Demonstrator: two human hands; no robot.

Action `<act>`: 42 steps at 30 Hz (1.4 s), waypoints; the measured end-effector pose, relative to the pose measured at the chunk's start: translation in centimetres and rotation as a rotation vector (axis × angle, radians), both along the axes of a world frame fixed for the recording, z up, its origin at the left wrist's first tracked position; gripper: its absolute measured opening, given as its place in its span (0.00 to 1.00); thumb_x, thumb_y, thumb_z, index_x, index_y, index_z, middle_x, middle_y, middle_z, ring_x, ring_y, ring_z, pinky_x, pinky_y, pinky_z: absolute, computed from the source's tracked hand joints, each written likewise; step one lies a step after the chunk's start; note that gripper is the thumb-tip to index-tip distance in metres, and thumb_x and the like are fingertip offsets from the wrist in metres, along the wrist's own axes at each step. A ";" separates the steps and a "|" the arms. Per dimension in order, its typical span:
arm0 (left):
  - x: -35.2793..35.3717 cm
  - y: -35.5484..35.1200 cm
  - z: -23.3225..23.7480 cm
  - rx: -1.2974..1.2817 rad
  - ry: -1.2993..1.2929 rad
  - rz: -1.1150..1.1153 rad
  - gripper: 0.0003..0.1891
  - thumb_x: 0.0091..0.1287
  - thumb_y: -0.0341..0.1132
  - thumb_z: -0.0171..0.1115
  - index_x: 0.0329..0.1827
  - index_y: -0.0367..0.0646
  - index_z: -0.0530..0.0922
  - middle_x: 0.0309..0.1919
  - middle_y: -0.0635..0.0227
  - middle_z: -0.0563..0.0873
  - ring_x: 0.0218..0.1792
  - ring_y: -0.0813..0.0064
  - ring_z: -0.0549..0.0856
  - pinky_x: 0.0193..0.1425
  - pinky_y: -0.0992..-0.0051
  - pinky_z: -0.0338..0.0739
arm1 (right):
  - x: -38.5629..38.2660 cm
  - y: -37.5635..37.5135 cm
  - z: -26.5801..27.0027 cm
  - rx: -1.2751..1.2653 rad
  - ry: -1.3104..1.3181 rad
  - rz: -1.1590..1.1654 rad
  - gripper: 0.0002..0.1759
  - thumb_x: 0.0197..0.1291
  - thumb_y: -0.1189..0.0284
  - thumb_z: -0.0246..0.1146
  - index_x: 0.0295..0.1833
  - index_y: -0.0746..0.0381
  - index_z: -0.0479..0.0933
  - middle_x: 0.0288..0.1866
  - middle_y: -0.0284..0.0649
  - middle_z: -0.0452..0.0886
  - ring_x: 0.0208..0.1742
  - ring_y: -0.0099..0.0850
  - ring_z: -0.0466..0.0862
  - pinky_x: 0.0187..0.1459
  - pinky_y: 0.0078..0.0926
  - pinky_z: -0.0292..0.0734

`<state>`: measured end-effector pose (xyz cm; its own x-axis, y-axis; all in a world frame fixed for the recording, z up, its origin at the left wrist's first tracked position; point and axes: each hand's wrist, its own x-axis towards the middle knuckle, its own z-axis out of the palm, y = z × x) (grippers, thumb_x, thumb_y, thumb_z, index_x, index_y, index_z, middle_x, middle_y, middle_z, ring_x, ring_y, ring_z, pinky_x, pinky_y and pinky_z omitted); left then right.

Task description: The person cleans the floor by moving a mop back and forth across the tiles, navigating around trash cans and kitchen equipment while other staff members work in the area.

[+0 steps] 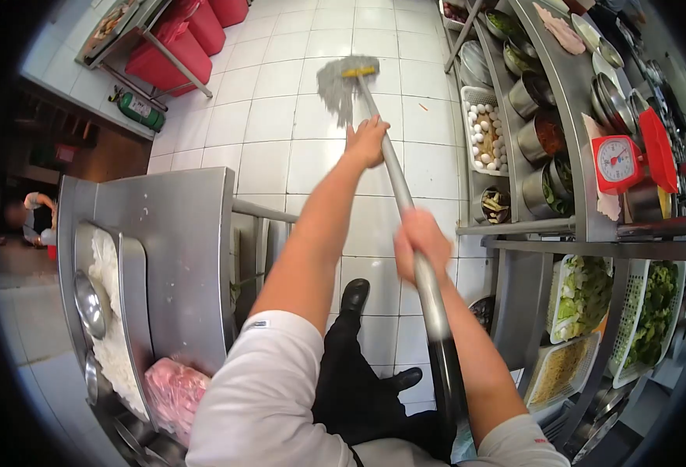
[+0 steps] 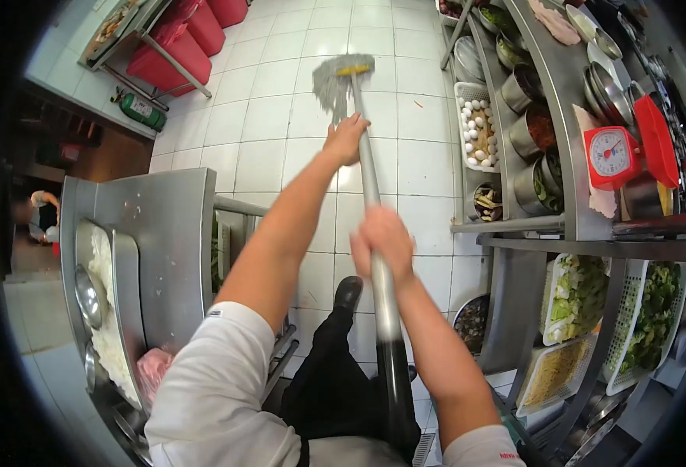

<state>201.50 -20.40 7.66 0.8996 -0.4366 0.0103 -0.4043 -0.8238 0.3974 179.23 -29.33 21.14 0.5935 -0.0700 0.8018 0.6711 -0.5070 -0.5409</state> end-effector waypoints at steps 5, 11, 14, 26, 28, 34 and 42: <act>4.2 -1.3 3.4 0.062 0.296 -0.106 0.44 0.59 0.21 0.61 0.79 0.60 0.56 0.82 0.61 0.51 0.81 0.55 0.54 0.79 0.40 0.50 | 11.3 -2.2 -3.6 0.046 0.398 0.038 0.08 0.56 0.81 0.68 0.35 0.63 0.74 0.27 0.41 0.75 0.29 0.38 0.76 0.41 0.31 0.78; 1.7 -2.5 4.3 -0.055 0.150 -0.167 0.43 0.52 0.16 0.60 0.72 0.61 0.63 0.79 0.63 0.60 0.80 0.47 0.52 0.78 0.33 0.46 | 5.1 -3.4 2.7 0.061 0.480 -0.056 0.07 0.56 0.80 0.68 0.33 0.65 0.75 0.27 0.41 0.75 0.28 0.35 0.76 0.53 0.36 0.78; -2.6 -4.7 5.0 -0.212 0.087 -0.165 0.35 0.51 0.17 0.62 0.63 0.57 0.69 0.72 0.63 0.69 0.77 0.49 0.60 0.76 0.34 0.50 | -1.9 -3.9 10.9 0.147 0.464 -0.171 0.07 0.58 0.78 0.67 0.32 0.65 0.75 0.27 0.37 0.76 0.30 0.28 0.77 0.59 0.42 0.77; -32.4 -12.7 21.1 -1.051 0.076 -0.755 0.13 0.50 0.35 0.75 0.25 0.47 0.75 0.20 0.66 0.79 0.22 0.61 0.82 0.28 0.66 0.75 | -23.7 -11.0 39.5 0.408 -0.054 0.435 0.18 0.62 0.65 0.70 0.44 0.61 0.67 0.16 0.24 0.72 0.12 0.13 0.72 0.22 0.12 0.72; -32.7 -13.9 21.0 -1.099 0.024 -0.752 0.14 0.52 0.35 0.75 0.22 0.47 0.74 0.17 0.67 0.78 0.18 0.61 0.80 0.24 0.66 0.73 | -24.3 -11.6 39.0 0.400 -0.231 0.253 0.20 0.59 0.66 0.74 0.46 0.60 0.69 0.15 0.23 0.74 0.12 0.11 0.73 0.18 0.06 0.71; -26.4 -17.2 18.7 -1.098 -0.121 -0.633 0.15 0.54 0.38 0.74 0.21 0.48 0.74 0.16 0.66 0.78 0.18 0.59 0.80 0.23 0.65 0.74 | -18.7 -13.2 36.4 0.330 -0.232 0.200 0.16 0.63 0.65 0.70 0.42 0.56 0.67 0.17 0.22 0.74 0.12 0.10 0.71 0.18 0.07 0.69; -5.7 -21.1 11.0 -1.052 -0.227 -0.533 0.13 0.54 0.34 0.71 0.21 0.46 0.72 0.18 0.63 0.76 0.22 0.55 0.78 0.28 0.60 0.73 | -2.7 -16.4 25.5 0.156 -0.138 0.176 0.25 0.65 0.43 0.63 0.40 0.54 0.66 0.18 0.21 0.70 0.13 0.15 0.68 0.21 0.16 0.62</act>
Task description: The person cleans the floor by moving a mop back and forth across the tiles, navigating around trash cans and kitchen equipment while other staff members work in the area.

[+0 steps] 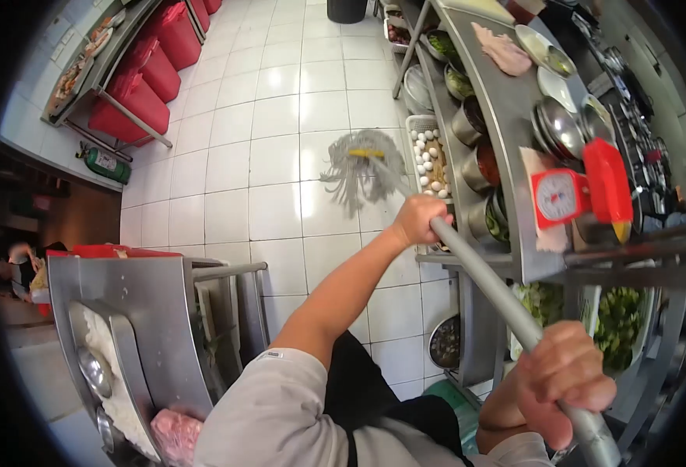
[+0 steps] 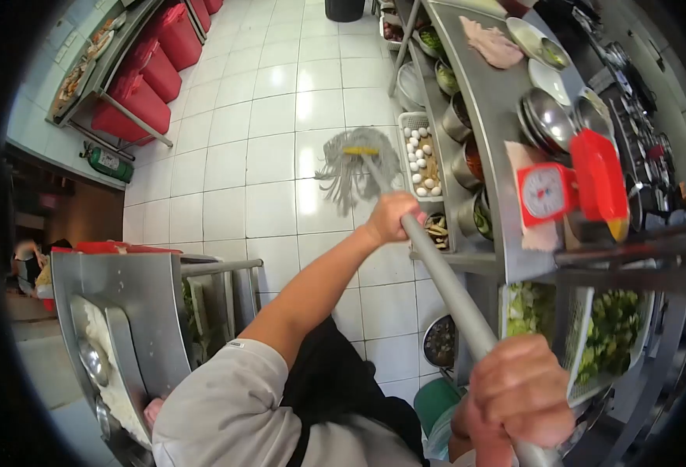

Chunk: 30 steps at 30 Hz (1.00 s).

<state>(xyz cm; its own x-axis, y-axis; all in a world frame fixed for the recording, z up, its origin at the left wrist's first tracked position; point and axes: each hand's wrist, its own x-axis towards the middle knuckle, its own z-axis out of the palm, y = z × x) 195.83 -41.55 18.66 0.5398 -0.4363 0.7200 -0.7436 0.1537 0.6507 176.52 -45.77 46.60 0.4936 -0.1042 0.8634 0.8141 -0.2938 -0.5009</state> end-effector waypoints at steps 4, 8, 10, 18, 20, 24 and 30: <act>13.1 -1.8 -5.0 0.145 0.098 0.102 0.11 0.54 0.34 0.71 0.25 0.45 0.73 0.26 0.59 0.80 0.34 0.51 0.80 0.40 0.57 0.74 | 11.8 -0.9 -7.7 0.054 0.057 -0.112 0.28 0.69 0.45 0.59 0.29 0.57 0.64 0.13 0.26 0.65 0.12 0.21 0.64 0.21 0.19 0.60; 26.9 -1.1 -9.4 0.319 0.142 0.086 0.21 0.46 0.37 0.79 0.42 0.45 0.78 0.43 0.57 0.82 0.49 0.52 0.81 0.56 0.61 0.76 | 23.7 -3.2 -18.2 0.108 0.301 -0.177 0.10 0.60 0.77 0.54 0.26 0.65 0.70 0.21 0.39 0.74 0.20 0.29 0.74 0.25 0.27 0.70; 33.2 0.5 -9.7 0.511 0.261 0.043 0.35 0.43 0.38 0.81 0.58 0.48 0.78 0.57 0.58 0.82 0.62 0.54 0.78 0.68 0.62 0.72 | 31.2 -2.6 -23.9 0.115 0.359 -0.249 0.04 0.63 0.78 0.59 0.37 0.67 0.77 0.28 0.38 0.78 0.27 0.25 0.75 0.30 0.24 0.72; 39.6 5.3 -13.0 0.973 0.258 0.153 0.48 0.51 0.34 0.77 0.76 0.66 0.61 0.80 0.60 0.58 0.77 0.48 0.62 0.76 0.42 0.60 | 44.4 -1.1 -34.7 -0.139 0.514 -0.191 0.16 0.48 0.74 0.78 0.32 0.62 0.74 0.38 0.44 0.80 0.41 0.40 0.83 0.49 0.30 0.79; 36.7 5.1 -11.1 1.018 0.279 0.184 0.45 0.55 0.26 0.68 0.76 0.66 0.60 0.81 0.62 0.57 0.79 0.46 0.57 0.76 0.34 0.52 | 42.9 -1.5 -35.8 -0.179 0.435 -0.254 0.14 0.49 0.75 0.77 0.31 0.63 0.75 0.34 0.44 0.80 0.46 0.42 0.85 0.50 0.32 0.79; 33.4 3.3 -12.0 0.885 0.245 0.141 0.43 0.53 0.18 0.59 0.74 0.63 0.63 0.78 0.58 0.62 0.77 0.44 0.61 0.72 0.36 0.58 | 34.9 -1.8 -30.3 -0.077 0.564 -0.251 0.10 0.51 0.80 0.73 0.33 0.66 0.77 0.34 0.44 0.81 0.52 0.42 0.85 0.54 0.33 0.78; 24.0 0.8 -6.1 1.011 0.192 0.056 0.45 0.50 0.16 0.59 0.73 0.62 0.63 0.81 0.64 0.57 0.81 0.49 0.53 0.77 0.33 0.48 | 20.1 -1.3 -18.0 0.037 0.618 -0.382 0.08 0.53 0.81 0.71 0.29 0.66 0.77 0.30 0.42 0.82 0.48 0.43 0.86 0.60 0.44 0.73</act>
